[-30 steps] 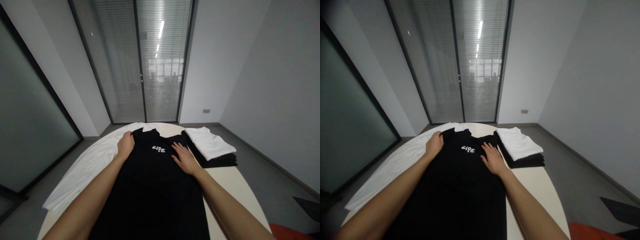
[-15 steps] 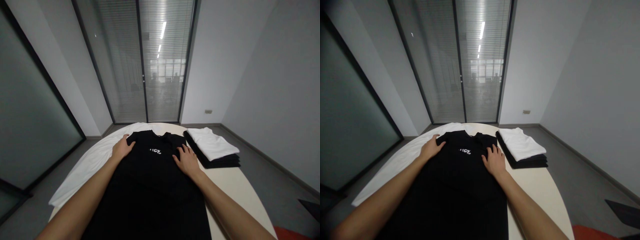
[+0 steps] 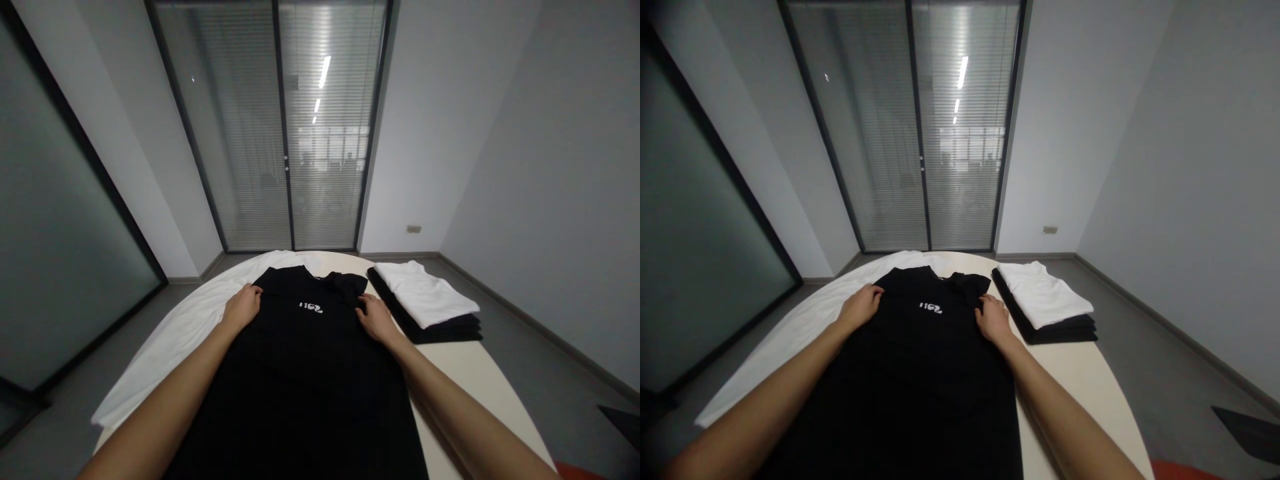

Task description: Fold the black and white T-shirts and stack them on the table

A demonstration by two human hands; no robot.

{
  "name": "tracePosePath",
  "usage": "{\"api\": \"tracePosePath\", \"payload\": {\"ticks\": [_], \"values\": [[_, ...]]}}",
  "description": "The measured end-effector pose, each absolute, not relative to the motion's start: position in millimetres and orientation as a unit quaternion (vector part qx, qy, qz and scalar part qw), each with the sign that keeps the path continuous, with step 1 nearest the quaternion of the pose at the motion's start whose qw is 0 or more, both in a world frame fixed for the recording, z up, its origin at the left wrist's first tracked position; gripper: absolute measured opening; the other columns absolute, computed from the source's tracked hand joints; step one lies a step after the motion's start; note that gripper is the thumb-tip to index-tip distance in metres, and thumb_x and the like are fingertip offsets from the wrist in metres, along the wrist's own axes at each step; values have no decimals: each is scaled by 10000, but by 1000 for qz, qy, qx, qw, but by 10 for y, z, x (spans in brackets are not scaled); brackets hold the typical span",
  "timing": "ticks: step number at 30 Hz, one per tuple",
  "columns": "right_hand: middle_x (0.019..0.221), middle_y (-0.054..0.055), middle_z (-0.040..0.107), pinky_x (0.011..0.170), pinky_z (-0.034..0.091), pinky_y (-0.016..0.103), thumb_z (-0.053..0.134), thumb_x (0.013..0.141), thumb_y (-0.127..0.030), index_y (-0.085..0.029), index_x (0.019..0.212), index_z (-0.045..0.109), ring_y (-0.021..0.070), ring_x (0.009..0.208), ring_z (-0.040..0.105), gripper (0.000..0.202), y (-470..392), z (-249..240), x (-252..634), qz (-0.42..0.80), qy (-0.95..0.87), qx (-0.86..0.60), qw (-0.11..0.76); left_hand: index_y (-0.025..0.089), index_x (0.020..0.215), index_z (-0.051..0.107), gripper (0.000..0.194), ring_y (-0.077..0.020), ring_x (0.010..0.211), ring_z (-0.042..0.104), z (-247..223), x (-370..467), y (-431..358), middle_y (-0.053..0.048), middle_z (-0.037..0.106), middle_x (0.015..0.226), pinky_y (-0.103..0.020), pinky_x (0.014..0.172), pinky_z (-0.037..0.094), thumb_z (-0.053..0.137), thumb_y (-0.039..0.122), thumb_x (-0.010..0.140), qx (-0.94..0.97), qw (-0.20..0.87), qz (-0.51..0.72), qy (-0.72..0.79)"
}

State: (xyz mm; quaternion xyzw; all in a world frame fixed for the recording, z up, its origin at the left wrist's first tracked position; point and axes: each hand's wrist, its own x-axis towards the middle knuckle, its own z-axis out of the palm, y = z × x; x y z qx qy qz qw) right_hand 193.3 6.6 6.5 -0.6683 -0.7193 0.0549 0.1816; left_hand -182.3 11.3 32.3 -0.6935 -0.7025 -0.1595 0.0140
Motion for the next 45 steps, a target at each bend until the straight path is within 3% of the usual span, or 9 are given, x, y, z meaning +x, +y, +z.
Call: {"api": "tracePosePath", "payload": {"ticks": [6,12,15,21,26,30,33,42,45], "values": [[1615,201,324,1156,368,424,474,907,-148,-37,1508,411,336,1421,392,614,409,267,1824,-32,-722,-661,200,124,1359,583,489,-286,1272,591,428,-1814,288,-162,560,1419,-387,1081,462,308,374,1041,-682,31,-189,-706],[1677,230,109,1195,248,541,508,933,-200,-28,1541,354,423,1516,189,650,474,321,1542,-38,-709,-696,108,44,1485,446,656,-428,1468,338,254,-1651,296,-264,273,1622,-511,1159,357,548,408,949,-669,52,-174,-720],[1678,223,115,1179,275,551,472,990,-324,-50,1548,351,414,1516,198,634,374,260,1396,-5,-703,-700,123,82,1461,483,614,-449,1505,231,217,-1551,162,-238,208,1651,-561,1177,310,598,347,919,-673,131,-198,-701],[1660,156,252,1198,245,563,350,1041,-473,-110,1544,372,350,1503,273,620,96,77,1297,42,-717,-674,173,167,1275,618,348,-301,1285,547,249,-1400,-163,-136,556,1429,-451,1072,464,504,331,990,-819,111,-200,-526],[1562,161,441,1199,283,455,316,1056,-448,-110,1450,485,274,1440,404,546,32,36,1403,53,-747,-618,241,194,1246,637,313,-254,1199,605,325,-1185,-457,-94,660,1289,-425,1056,467,490,322,1001,-870,34,-188,-454],[1461,183,550,1172,333,435,364,1046,-415,-101,1385,538,271,1362,501,494,53,40,1495,59,-768,-591,239,282,1431,537,493,-292,1399,465,387,-917,-688,-78,505,1522,-490,1180,343,575,400,954,-930,-39,-141,-338],[1490,179,524,1187,315,447,390,1037,-410,-101,1392,538,282,1401,458,494,45,10,1571,43,-786,-575,221,336,1504,457,627,-353,1497,315,389,-731,-813,-72,360,1627,-591,1202,256,624,467,914,-945,-71,-96,-305],[1546,178,462,1235,261,425,418,1024,-380,-60,1443,488,275,1481,353,532,27,-53,1814,45,-821,-535,194,278,1547,399,724,-380,1522,240,457,-227,-1340,-103,305,1650,-620,1213,177,589,569,912,-972,-141,-73,-174],[1539,161,477,1227,278,446,419,1025,-373,-83,1440,494,278,1473,366,512,34,-61,1839,59,-825,-527,195,296,1566,361,764,-405,1540,128,514,-66,-1564,-99,220,1678,-652,1206,141,605,594,906,-972,-174,-63,-143]]}}
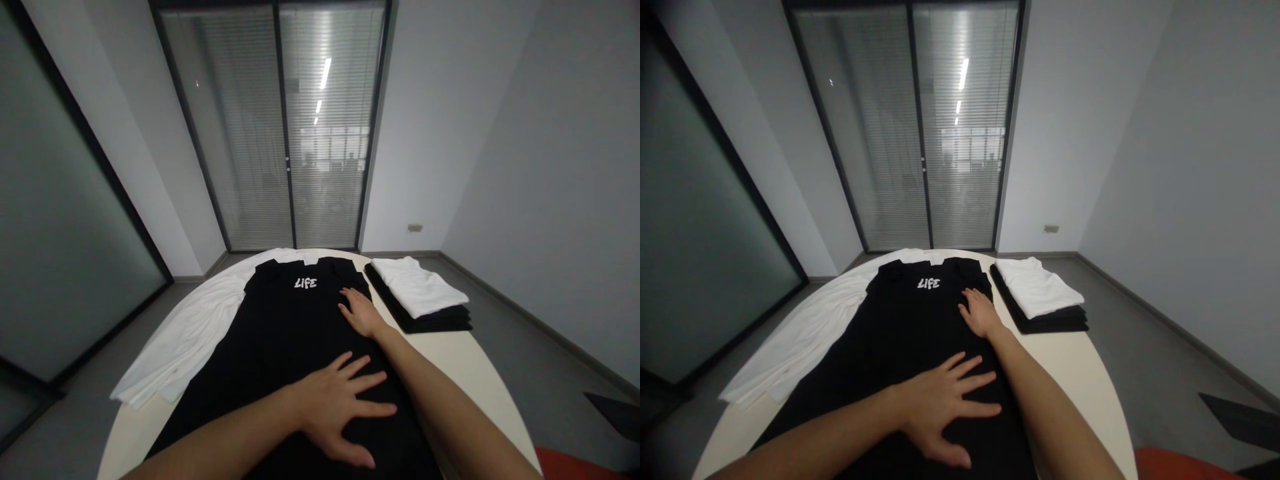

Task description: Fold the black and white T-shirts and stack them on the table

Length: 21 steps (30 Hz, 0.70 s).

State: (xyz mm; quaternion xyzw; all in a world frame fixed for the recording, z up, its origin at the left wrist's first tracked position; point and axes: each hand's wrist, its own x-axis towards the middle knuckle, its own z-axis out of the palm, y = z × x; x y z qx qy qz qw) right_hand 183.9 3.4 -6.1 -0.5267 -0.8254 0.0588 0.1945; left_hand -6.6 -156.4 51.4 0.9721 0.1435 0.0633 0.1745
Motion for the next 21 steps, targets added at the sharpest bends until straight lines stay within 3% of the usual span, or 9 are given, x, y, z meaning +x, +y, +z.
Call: {"api": "tracePosePath", "payload": {"ticks": [6,12,18,21], "values": [[1530,155,489,1218,294,474,441,1021,-392,-113,1428,506,285,1464,384,497,34,-55,1884,82,-827,-518,200,336,1574,332,747,-420,1537,37,553,109,-1786,-98,148,1693,-699,1187,93,613,560,919,970,186,56,147],[1459,157,559,1188,348,459,417,1033,-388,-145,1378,554,262,1406,466,444,-17,-15,1994,97,-840,-481,231,333,1553,380,613,-375,1548,83,520,248,-1831,-62,231,1678,-647,1206,167,539,469,977,979,166,46,106],[1339,138,646,1104,417,395,443,1028,-378,-141,1322,598,252,1273,571,408,-14,147,2025,83,-829,-516,199,335,1551,375,563,-429,1538,87,354,498,-1936,-62,181,1693,-692,1182,197,484,443,1010,981,149,66,105],[1252,120,696,1031,445,396,447,1028,-380,-161,1264,643,268,1170,626,377,22,270,1937,67,-789,-584,179,291,1500,452,496,-420,1520,213,305,594,-1957,-63,324,1645,-670,1184,234,474,398,1017,980,141,92,108]]}}
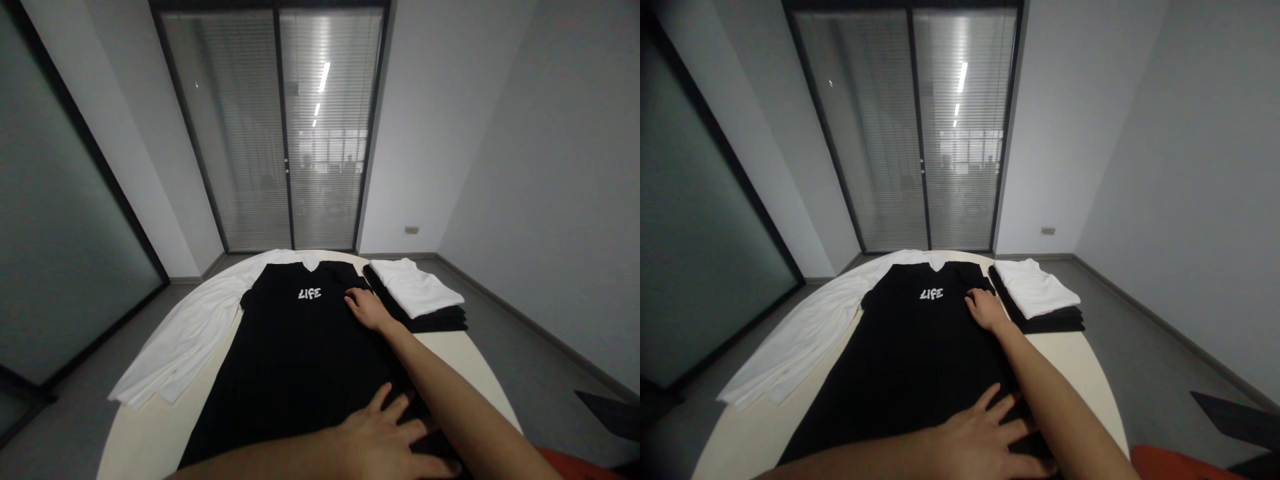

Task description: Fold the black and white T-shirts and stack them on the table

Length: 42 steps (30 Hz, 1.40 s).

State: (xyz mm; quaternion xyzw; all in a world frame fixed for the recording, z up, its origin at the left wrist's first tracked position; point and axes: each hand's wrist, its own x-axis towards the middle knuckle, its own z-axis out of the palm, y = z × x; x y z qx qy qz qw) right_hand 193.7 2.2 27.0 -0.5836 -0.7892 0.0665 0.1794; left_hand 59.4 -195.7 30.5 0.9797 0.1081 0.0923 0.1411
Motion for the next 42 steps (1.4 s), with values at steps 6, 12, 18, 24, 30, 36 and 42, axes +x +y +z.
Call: {"api": "tracePosePath", "payload": {"ticks": [6,12,18,24,30,36,42], "values": [[1156,135,725,953,450,354,386,1052,-384,-163,1162,689,264,1093,653,391,71,274,1749,50,-737,-645,196,193,998,707,221,-181,1049,682,366,235,-1437,-36,750,1088,-303,999,503,491,213,955,944,159,185,223],[1055,124,730,924,433,336,302,1076,-400,-184,1019,703,254,1031,645,459,-52,181,1763,-14,-738,-635,226,217,1119,676,292,-238,1147,637,287,-728,-746,-76,705,1202,-402,1062,467,409,291,1026,787,20,304,536],[1023,109,746,915,438,319,223,1088,-428,-188,988,709,235,1021,663,551,-178,223,1836,8,-755,-615,226,123,1376,561,464,-292,1431,436,57,-1222,-664,-166,515,1501,-466,1199,323,353,385,1054,702,-6,258,664],[1073,105,748,946,437,311,230,1089,-415,-188,1048,714,226,1085,661,536,-318,210,1901,28,-754,-611,240,211,1562,380,640,-368,1541,180,-31,-1280,-841,-164,256,1657,-611,1199,215,288,570,1040,691,-1,170,702],[1198,105,724,1003,436,325,261,1083,-418,-182,1131,706,230,1155,638,506,-433,162,1962,32,-771,-581,257,281,1586,338,736,-428,1535,131,-16,-1251,-988,-142,194,1676,-643,1192,166,276,702,984,680,-2,109,725],[1460,73,586,1197,281,453,357,1053,-466,-197,1369,621,275,1437,415,492,-506,61,1961,61,-790,-567,226,294,1587,331,751,-458,1520,165,32,-1182,-1167,-144,218,1670,-617,1192,184,293,713,965,657,-6,72,750],[1448,71,596,1199,270,475,372,1051,-436,-220,1355,631,265,1418,440,454,-545,67,1943,50,-798,-559,222,294,1577,361,698,-457,1509,216,77,-1154,-1258,-125,277,1657,-602,1181,218,321,657,981,650,-13,63,757]]}}
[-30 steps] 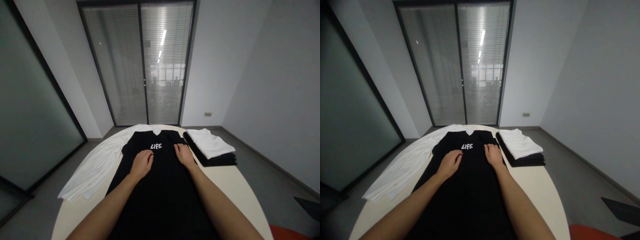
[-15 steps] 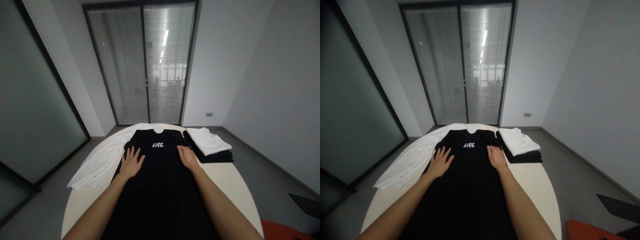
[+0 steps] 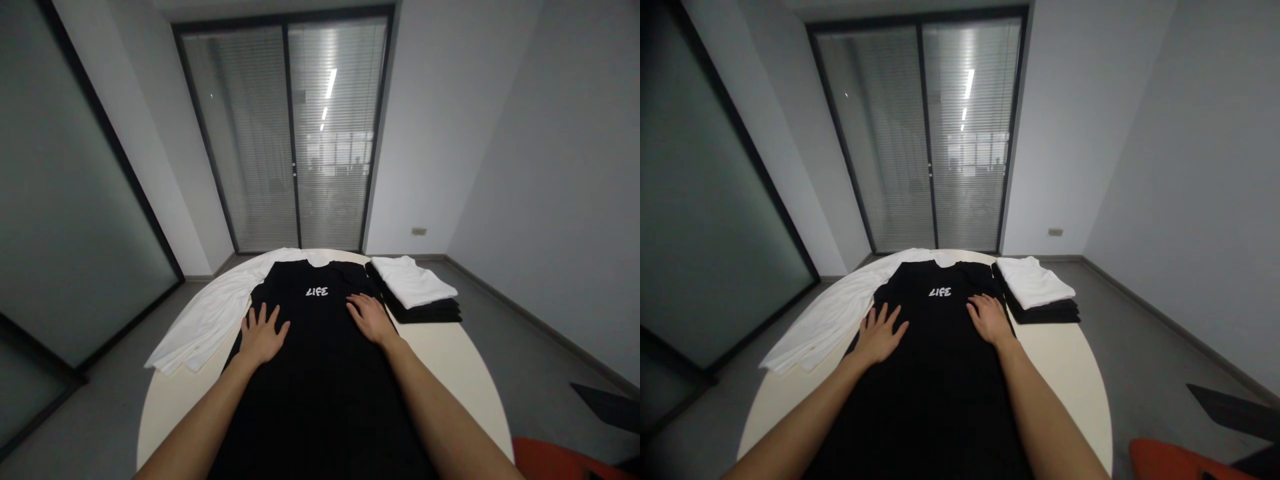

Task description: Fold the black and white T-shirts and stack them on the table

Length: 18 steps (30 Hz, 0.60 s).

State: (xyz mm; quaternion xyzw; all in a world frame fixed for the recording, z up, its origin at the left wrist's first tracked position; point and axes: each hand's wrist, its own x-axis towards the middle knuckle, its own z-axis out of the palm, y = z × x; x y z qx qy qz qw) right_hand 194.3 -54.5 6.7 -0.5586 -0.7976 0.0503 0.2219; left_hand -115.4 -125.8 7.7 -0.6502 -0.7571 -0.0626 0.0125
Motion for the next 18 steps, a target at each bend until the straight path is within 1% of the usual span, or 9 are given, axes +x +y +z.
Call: {"api": "tracePosePath", "payload": {"ticks": [3,5,7,8,10,13,15,17,18], "values": [[1441,72,600,1186,289,466,365,1056,-426,-227,1335,642,260,1394,469,440,-534,80,1930,44,-801,-557,214,295,1550,419,647,-458,1483,281,133,-1118,-1204,-121,346,1630,-618,1156,253,335,612,992,-636,19,-74,-767],[1423,82,611,1163,323,422,357,1061,-418,-217,1309,656,248,1362,500,437,-524,91,1910,44,-802,-558,209,257,1504,501,639,-475,1430,365,198,-1075,-1124,-162,426,1576,-631,1125,286,343,602,990,-624,17,-85,-777],[1370,92,642,1123,363,372,352,1065,-414,-207,1272,673,237,1299,548,435,-517,115,1872,37,-799,-565,205,186,1390,628,635,-475,1334,481,278,-1021,-1009,-215,539,1463,-614,1091,333,358,594,985,-620,18,-99,-778],[1333,93,659,1100,380,360,353,1065,-418,-208,1252,681,236,1261,569,432,-514,135,1847,31,-794,-572,201,161,1313,685,627,-462,1282,530,320,-993,-940,-226,588,1397,-592,1071,363,362,587,985,-622,19,-106,-775],[1264,95,680,1049,411,356,365,1062,-436,-213,1218,694,247,1191,596,427,-506,190,1789,14,-782,-594,188,160,1193,745,605,-427,1201,592,397,-943,-786,-209,651,1298,-548,1017,424,353,574,991,-631,17,-121,-766],[1194,112,690,974,443,349,375,1056,-455,-202,1159,714,262,1133,608,435,-463,295,1702,-9,-767,-621,164,198,1150,752,583,-377,1109,644,463,-896,-548,-165,699,1200,-499,932,488,313,554,1008,-636,11,-148,-758],[1153,126,700,944,450,336,364,1060,-444,-182,1087,732,259,1102,622,452,-403,363,1651,-16,-760,-632,152,200,1142,745,580,-356,1083,655,457,-880,-413,-156,708,1172,-477,899,508,288,536,1021,-632,9,-168,-757],[1107,138,716,911,458,327,358,1061,-420,-168,1018,745,252,1056,649,463,-324,415,1605,-13,-746,-650,144,188,1139,740,574,-352,1125,638,404,-870,-317,-163,687,1231,-475,914,507,276,509,1032,-623,11,-187,-760],[1079,144,726,888,465,325,359,1059,-411,-165,997,750,251,1025,666,466,-281,431,1585,-9,-734,-664,141,181,1145,737,563,-353,1166,618,363,-866,-284,-168,666,1281,-481,947,494,278,490,1037,-619,14,-195,-761]]}}
